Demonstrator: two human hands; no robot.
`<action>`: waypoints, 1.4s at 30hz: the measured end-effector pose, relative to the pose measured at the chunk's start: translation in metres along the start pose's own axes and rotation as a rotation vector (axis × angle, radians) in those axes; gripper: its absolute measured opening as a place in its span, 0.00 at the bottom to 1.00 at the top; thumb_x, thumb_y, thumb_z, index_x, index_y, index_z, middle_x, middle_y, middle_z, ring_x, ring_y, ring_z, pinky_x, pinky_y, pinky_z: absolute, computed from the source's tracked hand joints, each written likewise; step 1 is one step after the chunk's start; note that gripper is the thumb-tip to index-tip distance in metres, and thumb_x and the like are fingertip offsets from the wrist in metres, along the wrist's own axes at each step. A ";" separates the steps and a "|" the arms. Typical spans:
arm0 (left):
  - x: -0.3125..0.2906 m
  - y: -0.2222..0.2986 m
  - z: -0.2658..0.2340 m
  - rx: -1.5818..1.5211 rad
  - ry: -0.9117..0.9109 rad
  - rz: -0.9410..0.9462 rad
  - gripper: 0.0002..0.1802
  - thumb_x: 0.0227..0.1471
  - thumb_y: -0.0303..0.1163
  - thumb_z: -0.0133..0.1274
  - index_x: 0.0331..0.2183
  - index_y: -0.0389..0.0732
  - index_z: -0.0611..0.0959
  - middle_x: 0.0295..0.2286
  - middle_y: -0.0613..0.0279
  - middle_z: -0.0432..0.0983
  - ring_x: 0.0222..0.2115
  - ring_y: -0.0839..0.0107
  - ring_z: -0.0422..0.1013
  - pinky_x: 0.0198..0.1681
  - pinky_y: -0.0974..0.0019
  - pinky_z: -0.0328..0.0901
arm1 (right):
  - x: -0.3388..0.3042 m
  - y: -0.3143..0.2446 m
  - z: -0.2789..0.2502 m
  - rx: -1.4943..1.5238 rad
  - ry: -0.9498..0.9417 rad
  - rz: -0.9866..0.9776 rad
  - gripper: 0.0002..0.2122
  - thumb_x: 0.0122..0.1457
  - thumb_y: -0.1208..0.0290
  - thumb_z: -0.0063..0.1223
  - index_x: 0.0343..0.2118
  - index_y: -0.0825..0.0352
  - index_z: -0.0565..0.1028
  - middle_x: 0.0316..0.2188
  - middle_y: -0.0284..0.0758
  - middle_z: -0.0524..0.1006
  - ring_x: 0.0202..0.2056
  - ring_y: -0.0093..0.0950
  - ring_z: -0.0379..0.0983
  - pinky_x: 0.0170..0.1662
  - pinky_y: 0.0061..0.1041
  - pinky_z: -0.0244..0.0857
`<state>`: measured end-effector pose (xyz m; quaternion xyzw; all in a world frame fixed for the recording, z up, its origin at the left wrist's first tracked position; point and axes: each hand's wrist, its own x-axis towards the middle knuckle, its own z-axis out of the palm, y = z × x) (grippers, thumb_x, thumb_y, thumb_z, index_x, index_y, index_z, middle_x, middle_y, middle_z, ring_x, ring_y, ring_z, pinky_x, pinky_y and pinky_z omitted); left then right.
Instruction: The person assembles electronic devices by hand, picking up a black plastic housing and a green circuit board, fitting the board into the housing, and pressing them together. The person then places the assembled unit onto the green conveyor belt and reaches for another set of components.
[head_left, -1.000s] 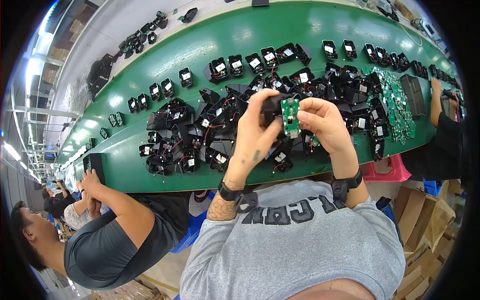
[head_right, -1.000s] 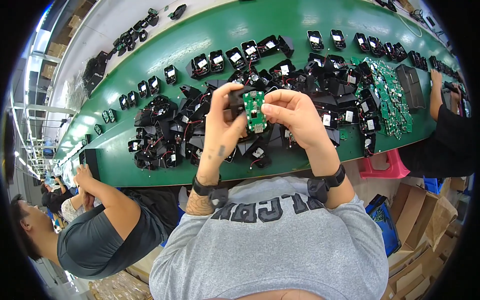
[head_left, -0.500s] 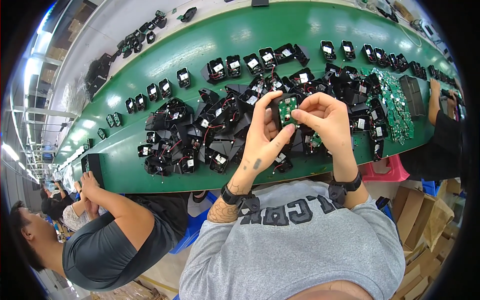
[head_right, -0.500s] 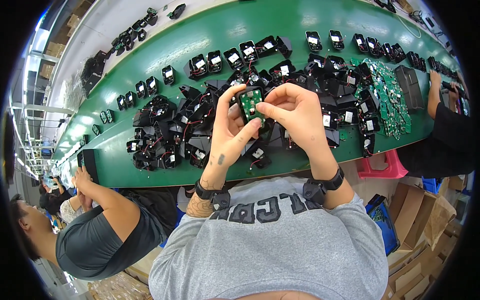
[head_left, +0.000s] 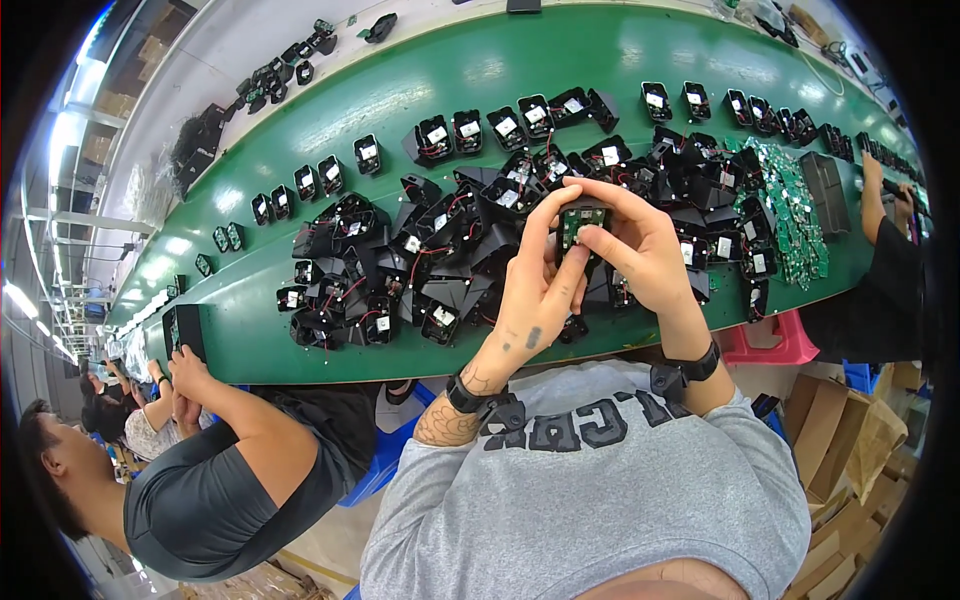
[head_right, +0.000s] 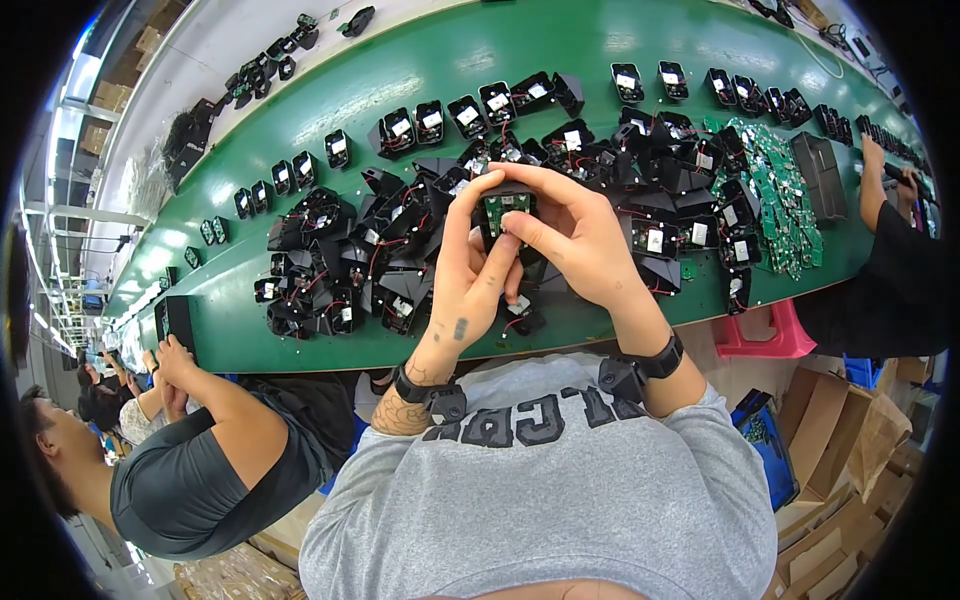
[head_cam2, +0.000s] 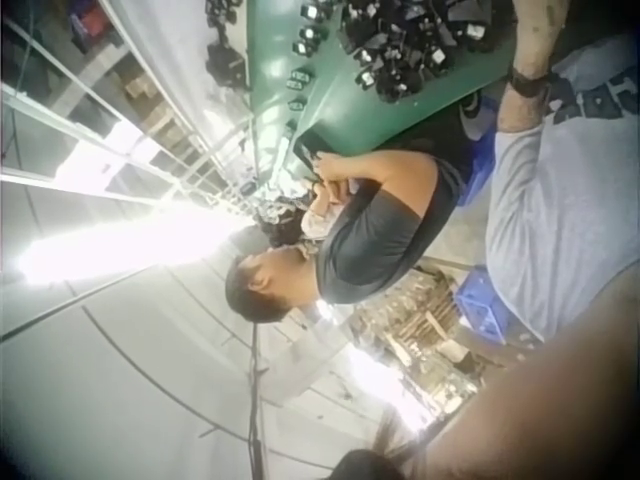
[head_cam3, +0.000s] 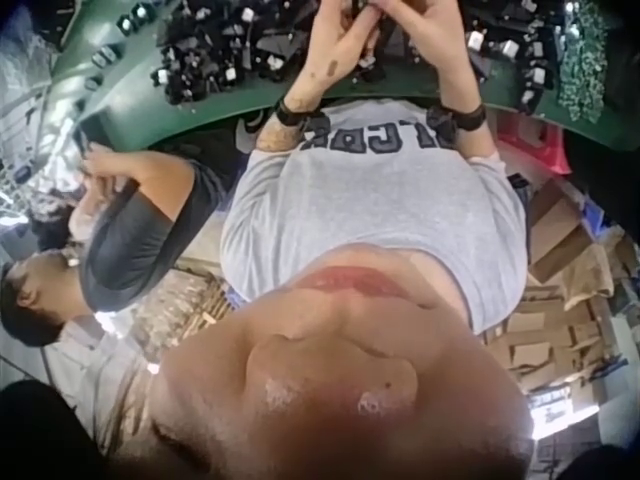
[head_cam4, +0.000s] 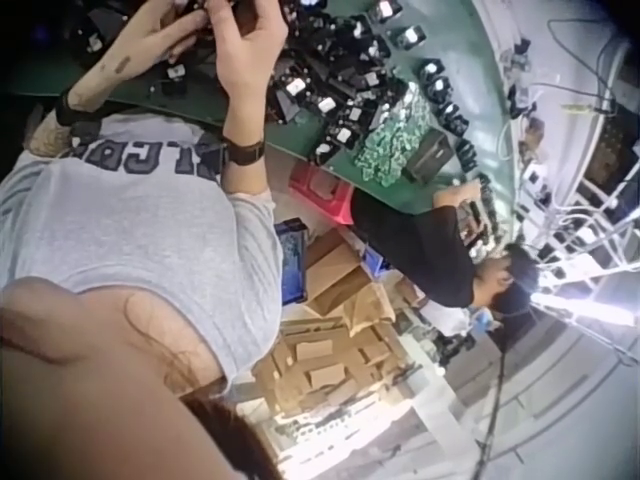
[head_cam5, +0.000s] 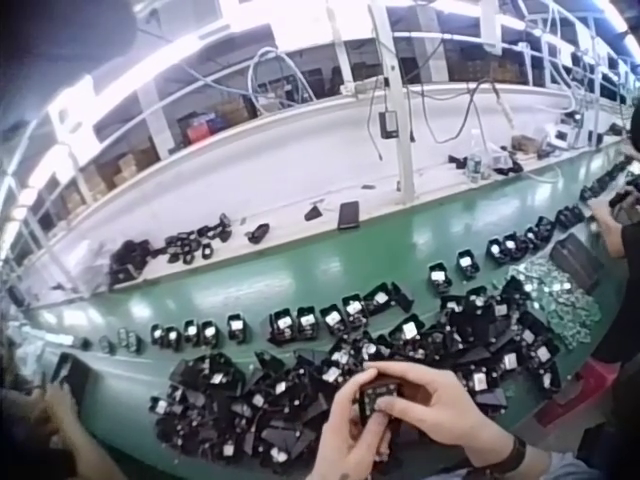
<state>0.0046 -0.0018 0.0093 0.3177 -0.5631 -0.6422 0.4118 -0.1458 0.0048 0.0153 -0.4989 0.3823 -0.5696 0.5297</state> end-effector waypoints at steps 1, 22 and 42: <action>-0.002 0.002 -0.002 0.041 0.012 0.010 0.26 0.57 0.22 0.44 0.56 0.44 0.59 0.33 0.63 0.68 0.20 0.84 0.64 0.20 0.79 0.61 | 0.001 0.001 0.002 -0.012 -0.018 -0.044 0.21 0.54 0.82 0.52 0.52 0.72 0.67 0.48 0.36 0.71 0.46 0.22 0.69 0.49 0.22 0.63; 0.004 0.044 -0.029 0.021 0.133 0.123 0.26 0.55 0.21 0.46 0.55 0.42 0.61 0.40 0.56 0.71 0.35 0.76 0.72 0.33 0.75 0.69 | 0.032 -0.023 0.037 -0.034 -0.139 -0.020 0.18 0.59 0.76 0.46 0.53 0.71 0.65 0.46 0.35 0.70 0.46 0.20 0.67 0.47 0.20 0.63; 0.002 0.043 -0.021 0.001 0.104 0.053 0.26 0.53 0.17 0.44 0.53 0.39 0.62 0.36 0.55 0.71 0.21 0.74 0.74 0.21 0.77 0.69 | 0.029 -0.027 0.037 -0.095 -0.106 0.046 0.18 0.57 0.80 0.45 0.52 0.72 0.67 0.49 0.36 0.70 0.41 0.18 0.69 0.43 0.19 0.64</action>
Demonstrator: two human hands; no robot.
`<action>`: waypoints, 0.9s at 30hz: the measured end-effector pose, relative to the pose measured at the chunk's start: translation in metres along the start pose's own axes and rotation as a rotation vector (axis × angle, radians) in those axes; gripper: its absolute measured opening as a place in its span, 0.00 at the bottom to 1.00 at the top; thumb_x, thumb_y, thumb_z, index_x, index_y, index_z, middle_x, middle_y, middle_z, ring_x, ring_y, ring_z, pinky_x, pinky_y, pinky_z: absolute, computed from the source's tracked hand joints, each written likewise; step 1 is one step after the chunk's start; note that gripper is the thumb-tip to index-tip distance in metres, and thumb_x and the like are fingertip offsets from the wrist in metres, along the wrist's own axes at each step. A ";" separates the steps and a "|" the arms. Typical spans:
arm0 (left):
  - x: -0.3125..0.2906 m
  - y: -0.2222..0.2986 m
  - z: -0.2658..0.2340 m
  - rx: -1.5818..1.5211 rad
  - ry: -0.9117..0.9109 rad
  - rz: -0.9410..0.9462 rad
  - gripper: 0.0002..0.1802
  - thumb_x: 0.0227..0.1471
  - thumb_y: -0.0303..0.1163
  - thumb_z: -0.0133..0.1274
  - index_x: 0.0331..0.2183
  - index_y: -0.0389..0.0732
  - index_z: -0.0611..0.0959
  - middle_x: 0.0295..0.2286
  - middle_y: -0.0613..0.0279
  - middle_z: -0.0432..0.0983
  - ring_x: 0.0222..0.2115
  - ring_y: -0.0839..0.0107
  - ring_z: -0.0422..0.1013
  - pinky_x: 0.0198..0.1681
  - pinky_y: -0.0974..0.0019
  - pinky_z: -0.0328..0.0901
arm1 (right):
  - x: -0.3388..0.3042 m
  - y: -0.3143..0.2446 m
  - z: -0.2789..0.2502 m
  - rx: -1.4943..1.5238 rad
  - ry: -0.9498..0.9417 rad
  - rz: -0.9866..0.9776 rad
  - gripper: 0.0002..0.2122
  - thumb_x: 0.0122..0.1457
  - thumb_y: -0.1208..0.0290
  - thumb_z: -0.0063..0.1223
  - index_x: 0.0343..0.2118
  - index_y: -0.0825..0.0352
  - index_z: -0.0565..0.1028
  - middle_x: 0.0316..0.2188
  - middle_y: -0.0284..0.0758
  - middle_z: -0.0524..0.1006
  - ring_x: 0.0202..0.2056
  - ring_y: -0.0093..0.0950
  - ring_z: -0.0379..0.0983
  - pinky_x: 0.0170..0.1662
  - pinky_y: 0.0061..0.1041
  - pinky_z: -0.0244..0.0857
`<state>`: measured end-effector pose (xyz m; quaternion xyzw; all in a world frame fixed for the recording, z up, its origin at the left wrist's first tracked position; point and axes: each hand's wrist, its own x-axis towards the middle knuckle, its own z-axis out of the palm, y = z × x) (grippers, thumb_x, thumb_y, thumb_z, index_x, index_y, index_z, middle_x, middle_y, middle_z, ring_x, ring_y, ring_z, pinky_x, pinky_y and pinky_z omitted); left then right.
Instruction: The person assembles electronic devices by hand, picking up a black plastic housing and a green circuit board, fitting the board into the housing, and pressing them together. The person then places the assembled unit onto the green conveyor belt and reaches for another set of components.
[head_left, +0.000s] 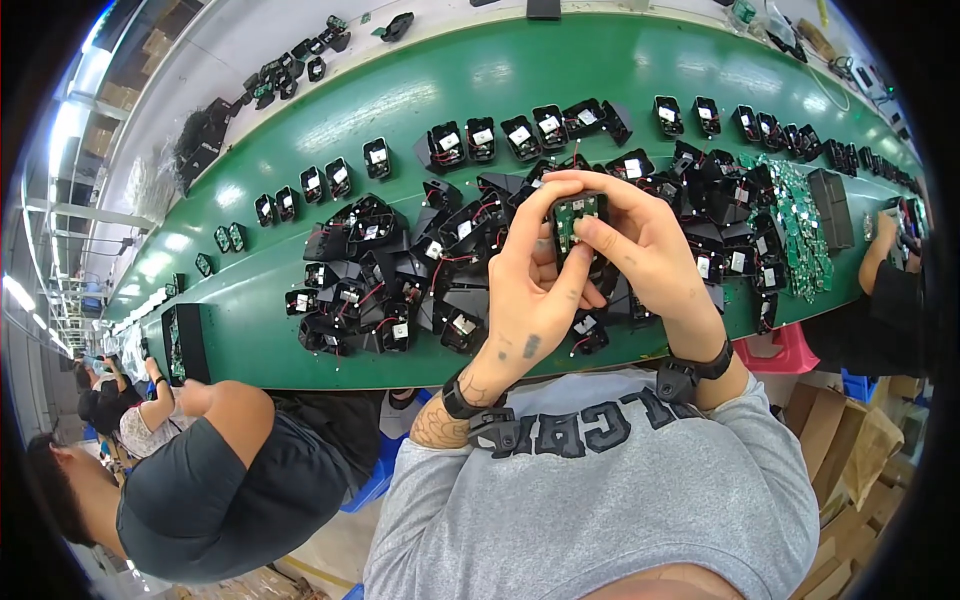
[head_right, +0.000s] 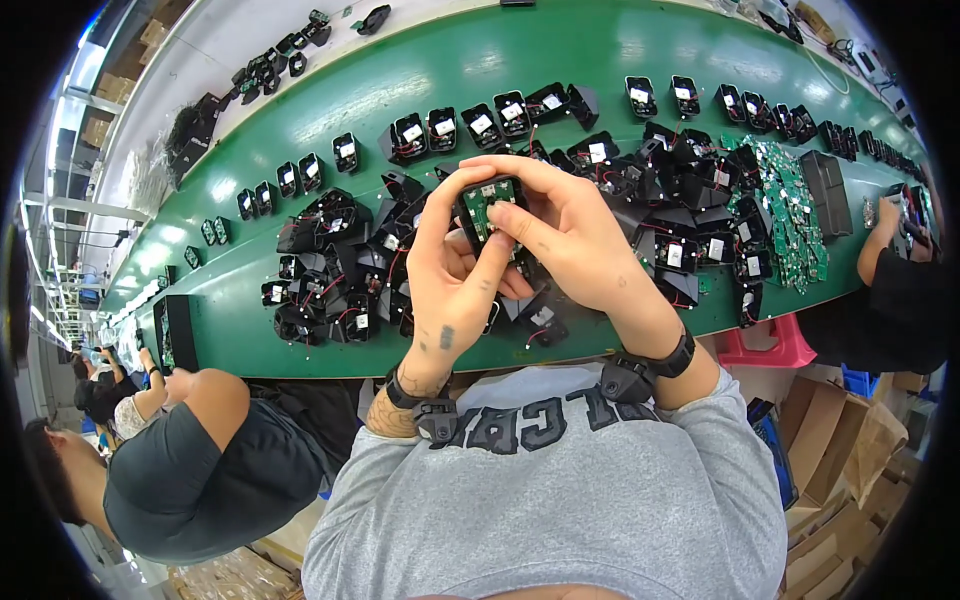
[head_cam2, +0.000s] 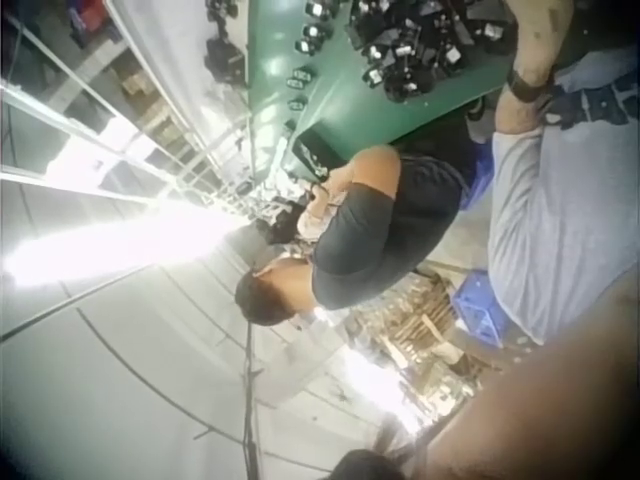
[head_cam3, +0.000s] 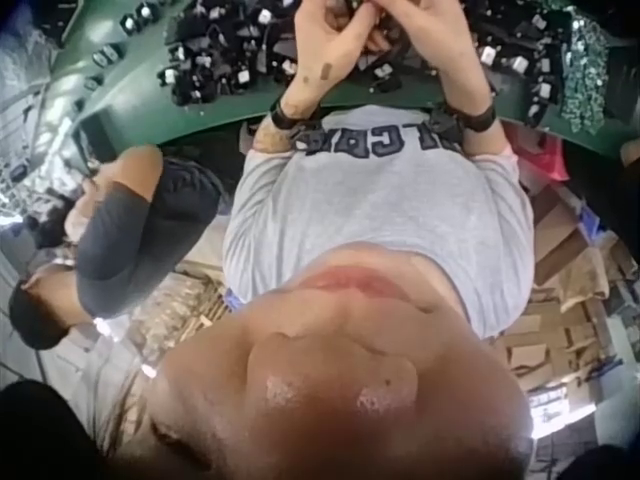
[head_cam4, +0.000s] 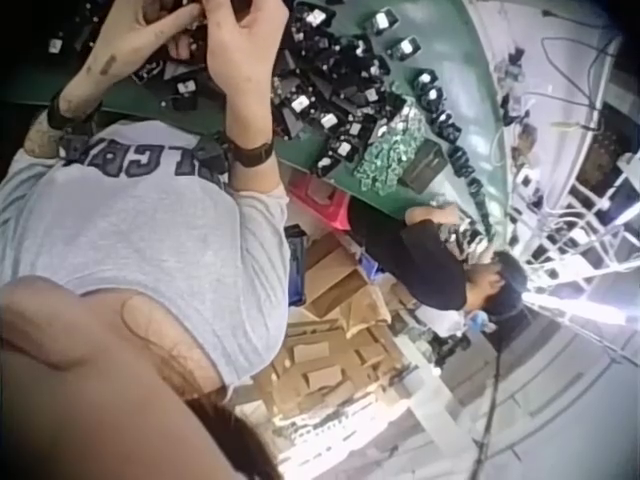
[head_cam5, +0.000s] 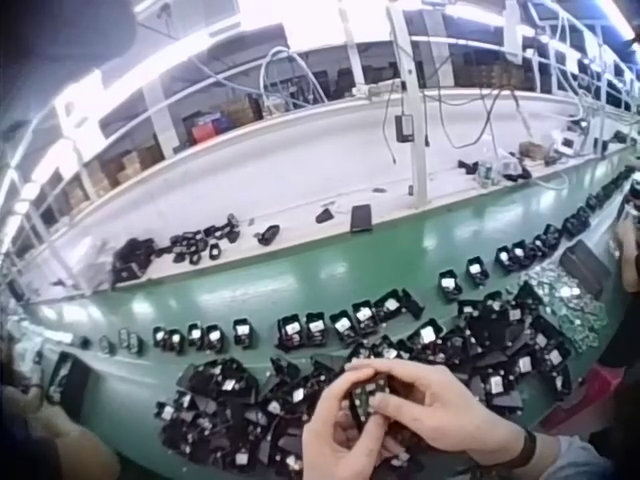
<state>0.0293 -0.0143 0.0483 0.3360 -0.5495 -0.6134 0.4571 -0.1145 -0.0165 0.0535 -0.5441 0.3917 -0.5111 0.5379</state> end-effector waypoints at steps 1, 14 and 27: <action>-0.001 -0.003 0.000 0.011 0.020 0.020 0.26 0.53 0.17 0.45 0.53 0.40 0.62 0.36 0.56 0.71 0.20 0.77 0.73 0.19 0.78 0.67 | 0.000 0.001 0.000 -0.016 0.002 -0.004 0.18 0.57 0.80 0.46 0.52 0.72 0.67 0.49 0.36 0.70 0.41 0.18 0.69 0.43 0.19 0.65; 0.042 0.034 -0.157 -0.294 0.217 0.186 0.22 0.57 0.32 0.43 0.53 0.46 0.60 0.38 0.42 0.71 0.24 0.60 0.75 0.24 0.63 0.74 | -0.051 -0.002 -0.151 -0.254 0.529 -0.079 0.19 0.62 0.68 0.43 0.53 0.75 0.65 0.49 0.43 0.71 0.51 0.32 0.68 0.53 0.29 0.61; 0.057 -0.082 -0.544 1.166 1.312 -0.211 0.19 0.45 0.45 0.58 0.31 0.38 0.81 0.32 0.48 0.78 0.35 0.55 0.74 0.41 0.57 0.66 | -0.181 0.106 -0.426 -1.090 0.785 0.446 0.20 0.58 0.59 0.52 0.44 0.73 0.75 0.39 0.37 0.77 0.41 0.27 0.73 0.45 0.24 0.63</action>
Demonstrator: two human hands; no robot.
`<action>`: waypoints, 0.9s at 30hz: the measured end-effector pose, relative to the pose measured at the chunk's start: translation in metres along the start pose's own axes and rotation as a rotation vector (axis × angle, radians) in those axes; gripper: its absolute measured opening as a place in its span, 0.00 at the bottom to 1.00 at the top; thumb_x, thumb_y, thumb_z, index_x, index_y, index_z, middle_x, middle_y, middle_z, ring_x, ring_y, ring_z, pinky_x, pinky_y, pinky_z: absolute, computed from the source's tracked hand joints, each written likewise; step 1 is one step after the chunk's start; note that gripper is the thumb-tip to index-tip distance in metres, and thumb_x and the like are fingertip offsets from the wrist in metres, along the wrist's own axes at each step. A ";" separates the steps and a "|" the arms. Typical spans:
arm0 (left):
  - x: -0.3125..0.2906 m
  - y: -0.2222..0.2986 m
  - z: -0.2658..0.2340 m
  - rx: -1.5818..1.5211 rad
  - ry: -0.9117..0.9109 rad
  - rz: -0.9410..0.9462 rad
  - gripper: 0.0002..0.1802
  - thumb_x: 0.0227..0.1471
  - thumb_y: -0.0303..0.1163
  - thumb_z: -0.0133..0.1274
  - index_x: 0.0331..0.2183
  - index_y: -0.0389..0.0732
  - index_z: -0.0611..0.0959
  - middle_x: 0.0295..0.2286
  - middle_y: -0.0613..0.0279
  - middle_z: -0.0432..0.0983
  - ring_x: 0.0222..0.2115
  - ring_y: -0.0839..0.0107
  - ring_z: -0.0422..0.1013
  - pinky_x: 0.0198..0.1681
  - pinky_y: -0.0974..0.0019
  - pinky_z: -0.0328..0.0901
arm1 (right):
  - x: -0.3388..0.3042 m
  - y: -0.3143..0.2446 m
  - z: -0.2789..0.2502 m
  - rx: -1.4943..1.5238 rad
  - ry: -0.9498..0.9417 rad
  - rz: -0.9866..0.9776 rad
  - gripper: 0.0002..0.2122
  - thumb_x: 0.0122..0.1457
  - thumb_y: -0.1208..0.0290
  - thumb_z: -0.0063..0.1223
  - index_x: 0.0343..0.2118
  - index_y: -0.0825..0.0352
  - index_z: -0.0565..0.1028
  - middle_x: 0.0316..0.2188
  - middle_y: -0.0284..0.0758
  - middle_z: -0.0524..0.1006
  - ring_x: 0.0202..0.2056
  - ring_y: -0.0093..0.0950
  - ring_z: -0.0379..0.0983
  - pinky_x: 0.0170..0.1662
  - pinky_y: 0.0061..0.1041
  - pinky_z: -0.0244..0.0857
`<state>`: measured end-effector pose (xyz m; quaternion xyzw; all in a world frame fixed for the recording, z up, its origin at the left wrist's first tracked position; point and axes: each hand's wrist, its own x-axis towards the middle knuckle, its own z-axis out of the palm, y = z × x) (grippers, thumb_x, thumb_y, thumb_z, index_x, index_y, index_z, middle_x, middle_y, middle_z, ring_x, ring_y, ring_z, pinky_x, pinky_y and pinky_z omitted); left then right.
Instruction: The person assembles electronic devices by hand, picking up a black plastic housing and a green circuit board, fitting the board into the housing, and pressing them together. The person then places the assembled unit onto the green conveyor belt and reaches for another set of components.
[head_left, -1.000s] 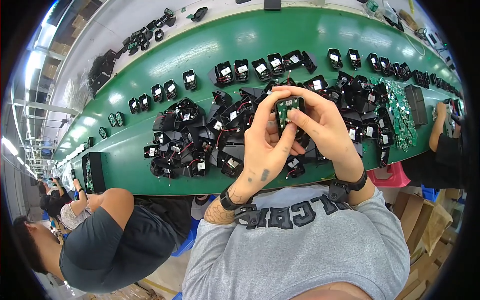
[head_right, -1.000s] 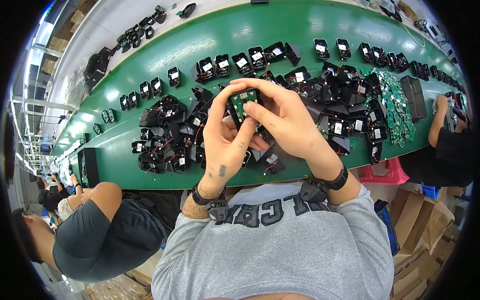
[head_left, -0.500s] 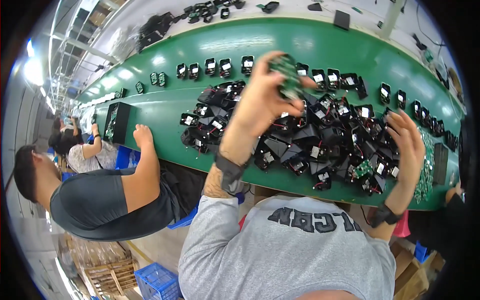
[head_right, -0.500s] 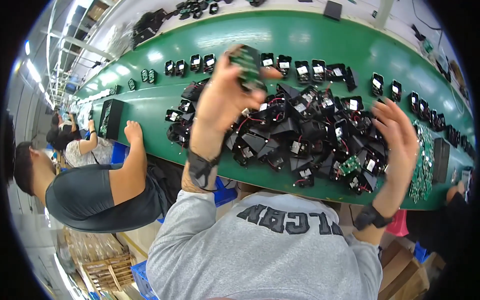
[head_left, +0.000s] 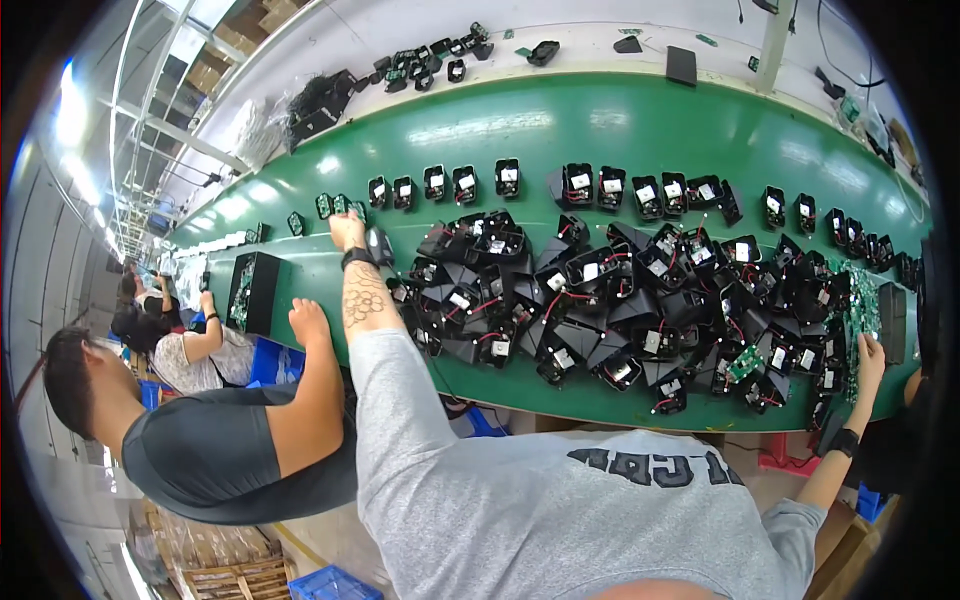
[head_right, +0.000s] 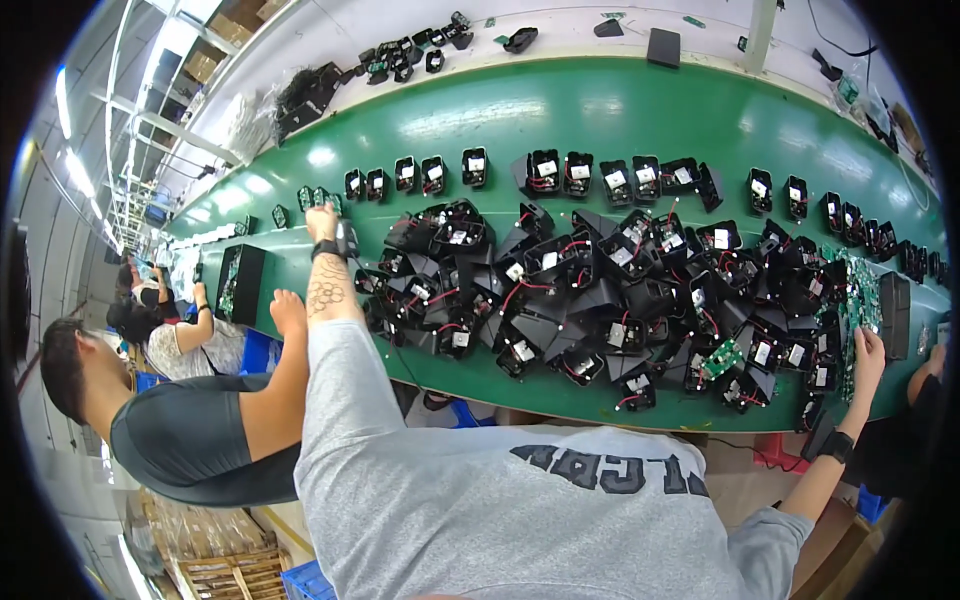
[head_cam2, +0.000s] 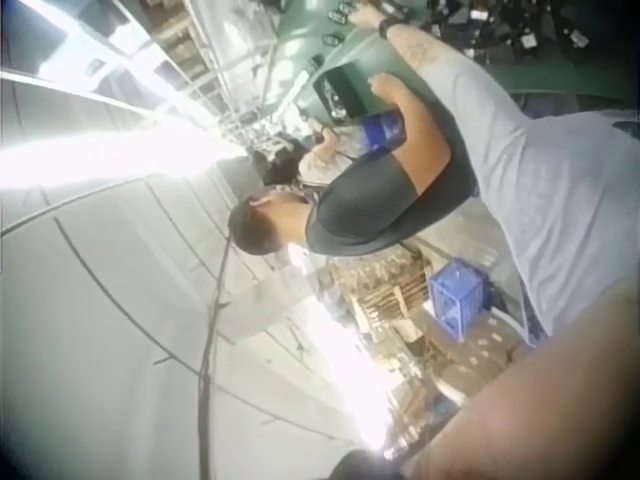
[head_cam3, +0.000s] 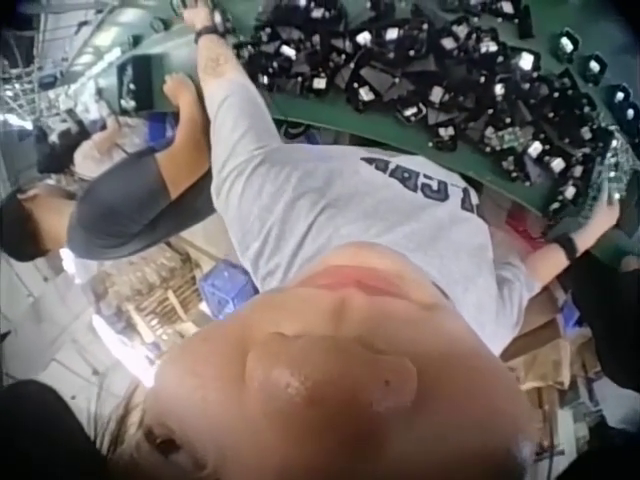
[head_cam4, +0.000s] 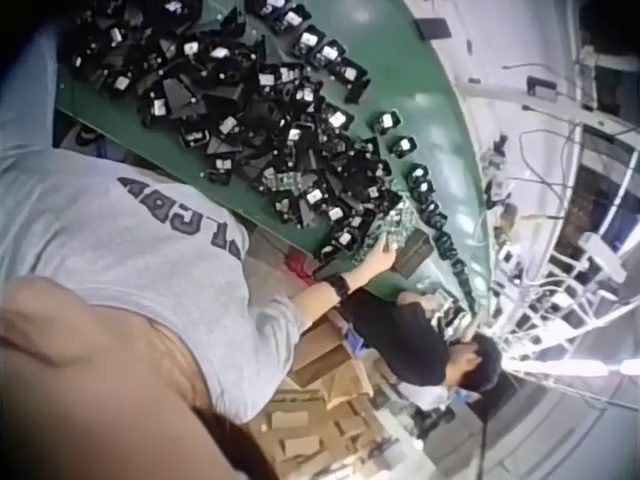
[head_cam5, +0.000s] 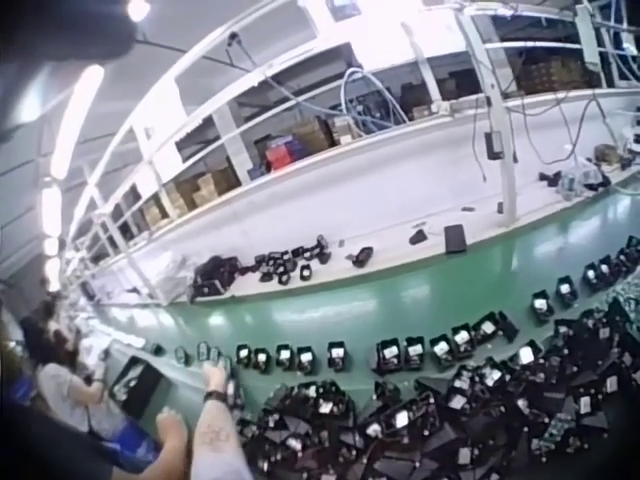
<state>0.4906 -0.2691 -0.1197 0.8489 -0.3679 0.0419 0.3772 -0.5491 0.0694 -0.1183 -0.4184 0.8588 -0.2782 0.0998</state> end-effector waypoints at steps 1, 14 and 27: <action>-0.006 -0.007 -0.004 0.007 0.031 0.002 0.18 0.45 0.44 0.57 0.33 0.39 0.80 0.32 0.49 0.78 0.35 0.55 0.74 0.41 0.56 0.66 | -0.002 -0.004 0.005 -0.012 0.083 -0.034 0.18 0.57 0.61 0.54 0.43 0.72 0.75 0.38 0.38 0.78 0.39 0.27 0.73 0.44 0.24 0.64; -0.017 0.078 -0.025 0.655 -0.159 0.246 0.20 0.44 0.51 0.58 0.37 0.50 0.82 0.42 0.61 0.72 0.48 0.56 0.63 0.46 0.54 0.63 | 0.031 0.005 0.010 -0.215 0.265 -0.033 0.18 0.51 0.61 0.58 0.39 0.71 0.76 0.33 0.40 0.78 0.35 0.30 0.74 0.41 0.26 0.65; 0.004 0.150 -0.047 -1.213 -0.698 -0.016 0.07 0.49 0.28 0.52 0.34 0.38 0.74 0.27 0.63 0.74 0.28 0.73 0.73 0.22 0.79 0.66 | -0.021 -0.127 -0.033 0.173 0.430 -0.046 0.13 0.54 0.63 0.55 0.35 0.68 0.79 0.29 0.35 0.79 0.29 0.26 0.76 0.32 0.23 0.66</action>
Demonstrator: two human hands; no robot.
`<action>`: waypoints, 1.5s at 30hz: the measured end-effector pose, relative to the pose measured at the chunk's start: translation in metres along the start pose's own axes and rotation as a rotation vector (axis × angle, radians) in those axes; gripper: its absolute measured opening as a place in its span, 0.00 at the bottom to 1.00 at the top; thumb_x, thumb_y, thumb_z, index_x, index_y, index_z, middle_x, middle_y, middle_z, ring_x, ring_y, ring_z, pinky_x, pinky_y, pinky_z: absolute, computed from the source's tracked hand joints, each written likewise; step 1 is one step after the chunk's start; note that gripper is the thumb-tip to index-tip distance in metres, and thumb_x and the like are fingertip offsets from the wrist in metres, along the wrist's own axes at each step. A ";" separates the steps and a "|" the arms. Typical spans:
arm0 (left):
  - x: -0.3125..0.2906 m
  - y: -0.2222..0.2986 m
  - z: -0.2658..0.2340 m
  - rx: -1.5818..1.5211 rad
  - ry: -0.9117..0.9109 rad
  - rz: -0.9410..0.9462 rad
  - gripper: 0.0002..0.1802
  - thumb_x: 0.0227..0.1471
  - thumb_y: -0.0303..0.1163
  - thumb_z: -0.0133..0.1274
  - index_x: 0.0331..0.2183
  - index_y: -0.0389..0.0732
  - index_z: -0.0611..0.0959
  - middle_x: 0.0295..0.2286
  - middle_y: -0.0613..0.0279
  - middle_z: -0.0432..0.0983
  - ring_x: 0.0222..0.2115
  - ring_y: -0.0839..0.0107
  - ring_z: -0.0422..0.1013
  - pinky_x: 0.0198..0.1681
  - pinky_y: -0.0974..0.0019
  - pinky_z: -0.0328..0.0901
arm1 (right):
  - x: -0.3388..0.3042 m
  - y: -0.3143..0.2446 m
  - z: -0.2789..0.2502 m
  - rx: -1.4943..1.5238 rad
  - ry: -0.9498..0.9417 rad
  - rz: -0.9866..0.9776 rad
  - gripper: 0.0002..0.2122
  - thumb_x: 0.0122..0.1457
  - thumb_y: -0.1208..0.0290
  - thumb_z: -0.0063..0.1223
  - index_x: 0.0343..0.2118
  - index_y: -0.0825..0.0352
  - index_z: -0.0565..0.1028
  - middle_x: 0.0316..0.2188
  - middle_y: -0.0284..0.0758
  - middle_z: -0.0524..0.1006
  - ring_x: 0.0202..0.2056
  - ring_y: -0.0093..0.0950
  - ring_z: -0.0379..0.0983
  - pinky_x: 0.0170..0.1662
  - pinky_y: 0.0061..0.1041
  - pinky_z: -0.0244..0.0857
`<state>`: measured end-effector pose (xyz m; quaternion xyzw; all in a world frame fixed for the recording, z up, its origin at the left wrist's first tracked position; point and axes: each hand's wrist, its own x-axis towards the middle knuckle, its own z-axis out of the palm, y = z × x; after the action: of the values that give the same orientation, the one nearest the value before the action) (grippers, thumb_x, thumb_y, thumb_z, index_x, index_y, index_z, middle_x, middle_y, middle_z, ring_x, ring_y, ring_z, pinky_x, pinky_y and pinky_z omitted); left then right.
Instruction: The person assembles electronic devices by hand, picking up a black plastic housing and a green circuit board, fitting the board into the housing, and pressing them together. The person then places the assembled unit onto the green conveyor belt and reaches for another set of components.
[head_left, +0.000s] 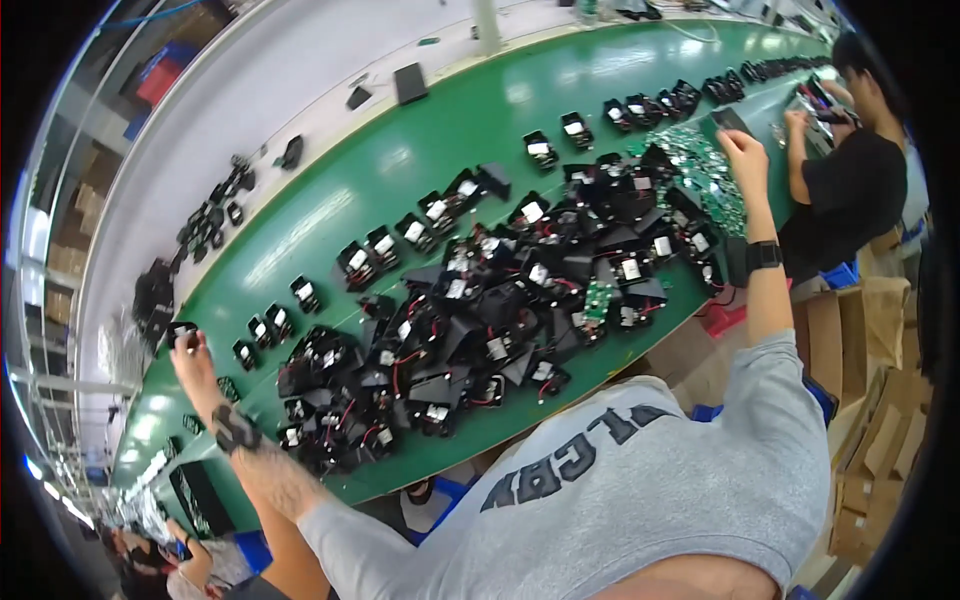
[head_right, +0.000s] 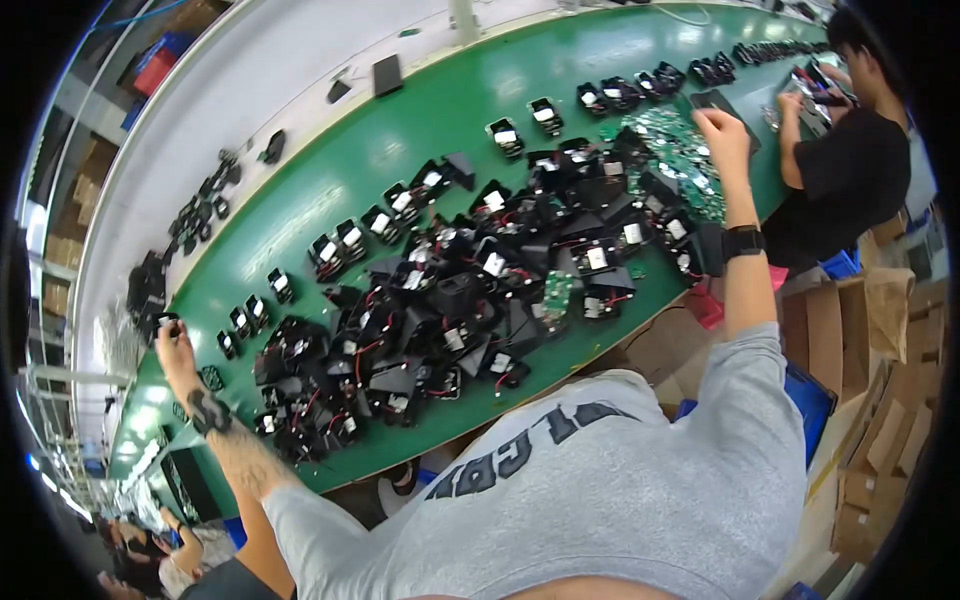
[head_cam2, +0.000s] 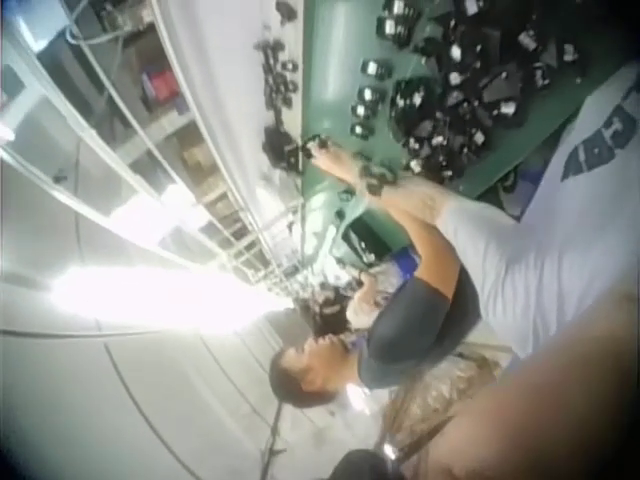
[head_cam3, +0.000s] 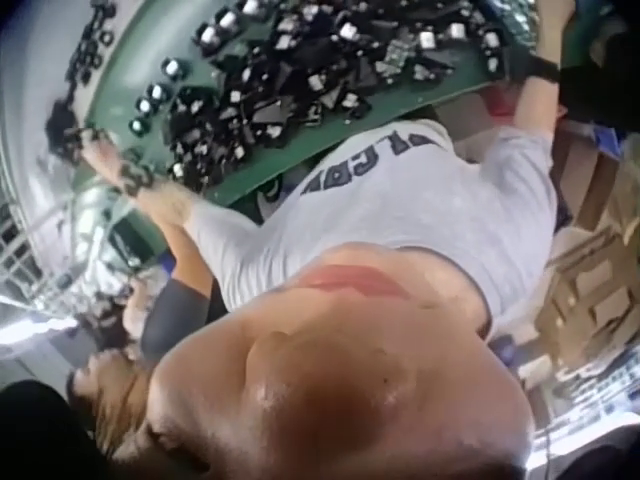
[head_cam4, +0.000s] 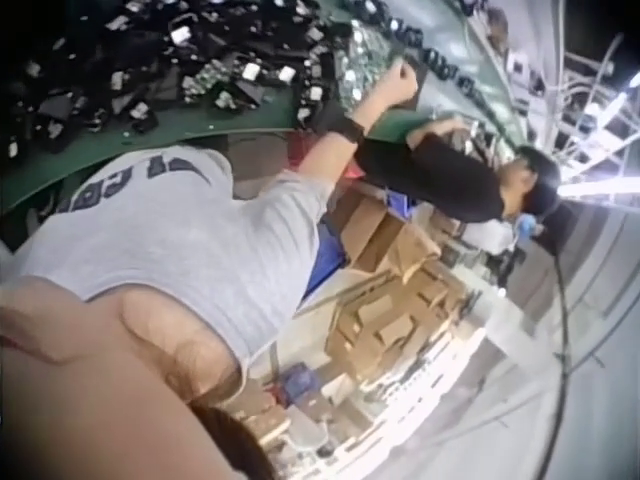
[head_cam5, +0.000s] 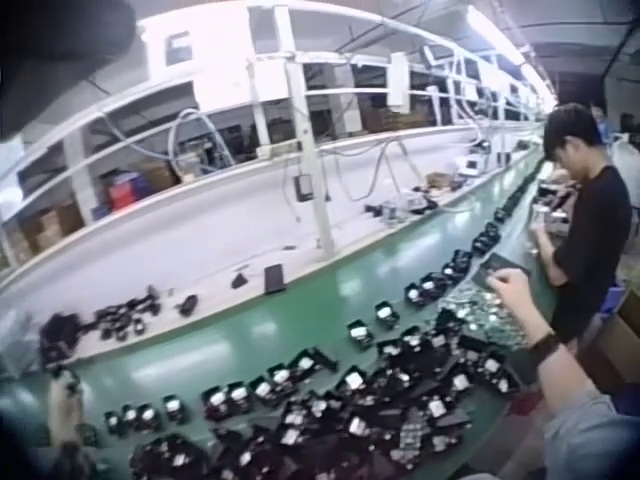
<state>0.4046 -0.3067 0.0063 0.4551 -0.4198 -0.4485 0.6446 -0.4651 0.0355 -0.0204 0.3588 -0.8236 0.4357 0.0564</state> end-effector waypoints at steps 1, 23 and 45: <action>-0.024 0.024 0.037 0.044 0.030 -0.042 0.13 0.50 0.28 0.51 0.39 0.37 0.72 0.32 0.59 0.74 0.27 0.74 0.73 0.19 0.81 0.65 | -0.001 -0.022 -0.002 0.268 -0.061 0.029 0.11 0.55 0.65 0.55 0.35 0.69 0.79 0.27 0.32 0.79 0.27 0.22 0.75 0.29 0.19 0.65; -0.370 -0.001 0.328 0.188 -0.489 0.235 0.31 0.41 0.20 0.62 0.49 0.40 0.71 0.44 0.58 0.67 0.35 0.72 0.74 0.33 0.73 0.73 | -0.194 -0.214 0.053 0.948 -0.798 0.185 0.03 0.49 0.81 0.59 0.27 0.70 0.76 0.22 0.29 0.76 0.23 0.14 0.71 0.26 0.13 0.62; -0.377 -0.005 0.337 -0.096 -0.558 -0.141 0.33 0.51 0.23 0.55 0.55 0.41 0.59 0.42 0.59 0.67 0.37 0.72 0.72 0.37 0.70 0.72 | -0.198 -0.227 0.064 0.547 -0.059 -0.862 0.12 0.35 0.83 0.65 0.26 0.67 0.77 0.28 0.33 0.74 0.31 0.31 0.70 0.33 0.27 0.65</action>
<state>-0.0089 -0.0163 0.0306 0.3113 -0.5265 -0.6194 0.4922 -0.1604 0.0118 0.0136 0.6799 -0.4576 0.5621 0.1117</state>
